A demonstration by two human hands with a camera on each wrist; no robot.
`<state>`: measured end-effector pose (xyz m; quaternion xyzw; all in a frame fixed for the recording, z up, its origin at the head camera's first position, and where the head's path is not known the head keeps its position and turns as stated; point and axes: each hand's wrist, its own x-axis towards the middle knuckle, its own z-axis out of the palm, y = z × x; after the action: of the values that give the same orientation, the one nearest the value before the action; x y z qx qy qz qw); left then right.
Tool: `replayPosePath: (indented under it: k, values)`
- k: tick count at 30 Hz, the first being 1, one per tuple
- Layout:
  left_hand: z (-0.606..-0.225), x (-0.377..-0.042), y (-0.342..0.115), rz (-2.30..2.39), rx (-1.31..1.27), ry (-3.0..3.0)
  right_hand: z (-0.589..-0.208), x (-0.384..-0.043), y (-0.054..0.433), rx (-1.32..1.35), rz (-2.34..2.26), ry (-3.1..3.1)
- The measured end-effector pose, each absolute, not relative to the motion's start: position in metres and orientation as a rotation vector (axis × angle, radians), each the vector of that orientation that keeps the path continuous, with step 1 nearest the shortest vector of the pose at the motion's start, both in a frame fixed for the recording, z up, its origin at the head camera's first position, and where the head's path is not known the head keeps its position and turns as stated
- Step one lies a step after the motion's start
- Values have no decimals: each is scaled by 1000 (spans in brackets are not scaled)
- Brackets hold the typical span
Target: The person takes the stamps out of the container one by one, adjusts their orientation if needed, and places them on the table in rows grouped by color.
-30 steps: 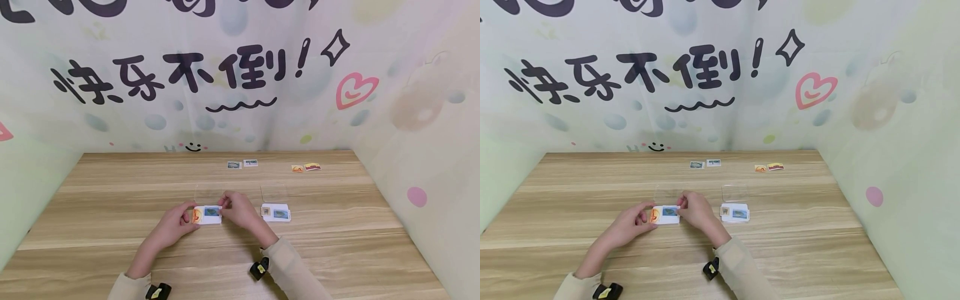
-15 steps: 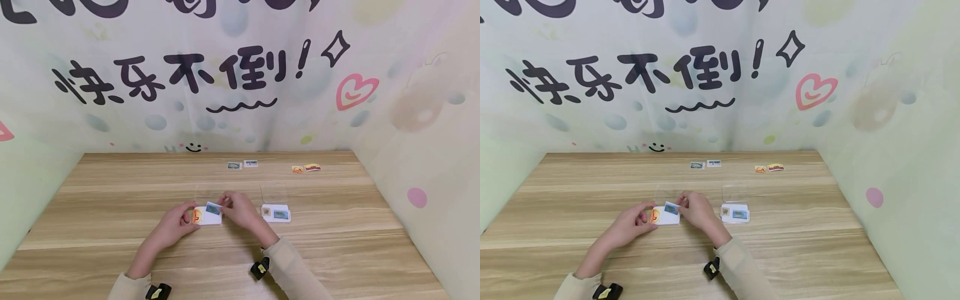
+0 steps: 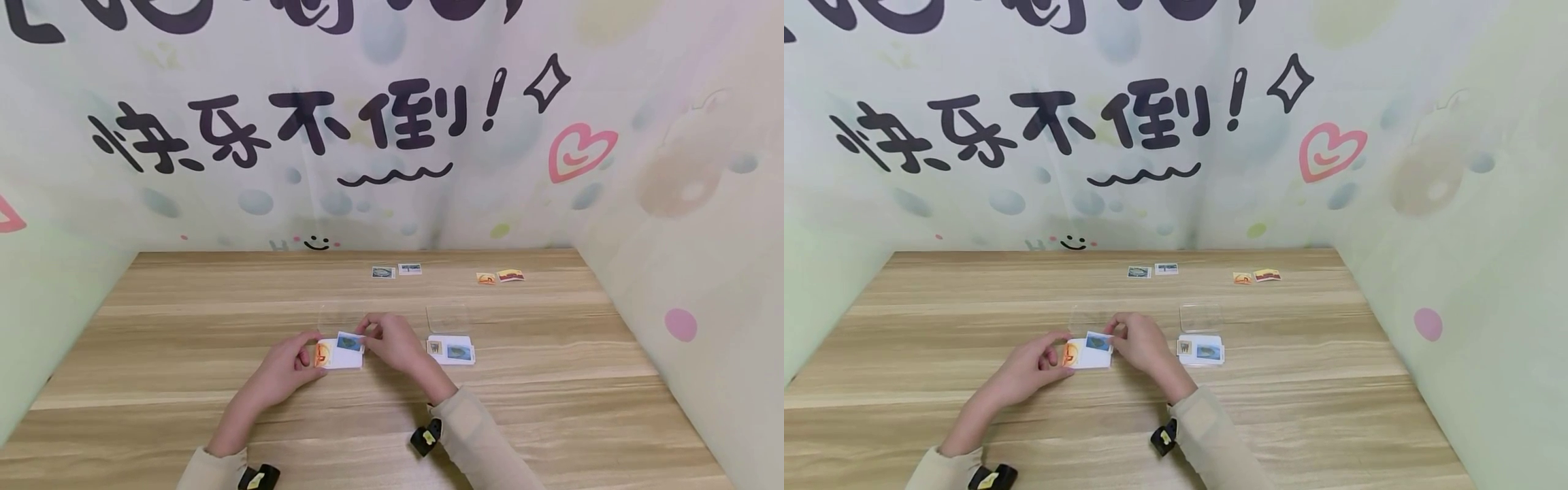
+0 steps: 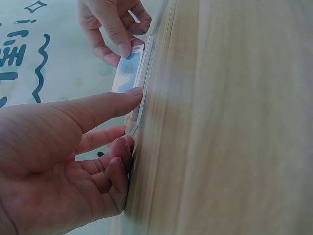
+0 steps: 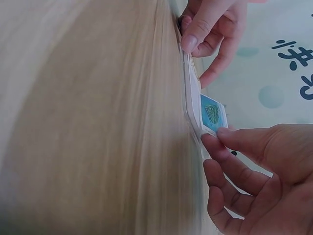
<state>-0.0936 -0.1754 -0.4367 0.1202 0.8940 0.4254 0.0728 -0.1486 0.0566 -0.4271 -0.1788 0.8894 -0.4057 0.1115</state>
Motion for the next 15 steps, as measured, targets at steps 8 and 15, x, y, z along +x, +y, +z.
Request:
replayPosePath:
  k: [8, 15]
  values:
    - [-436, -93, -175, 1279, 357, 2687, -425, -152, 58, -530, -1197, 2615]
    - [-436, -93, -174, 1283, 356, 2687, -422, -153, 58, -478, -1216, 2599]
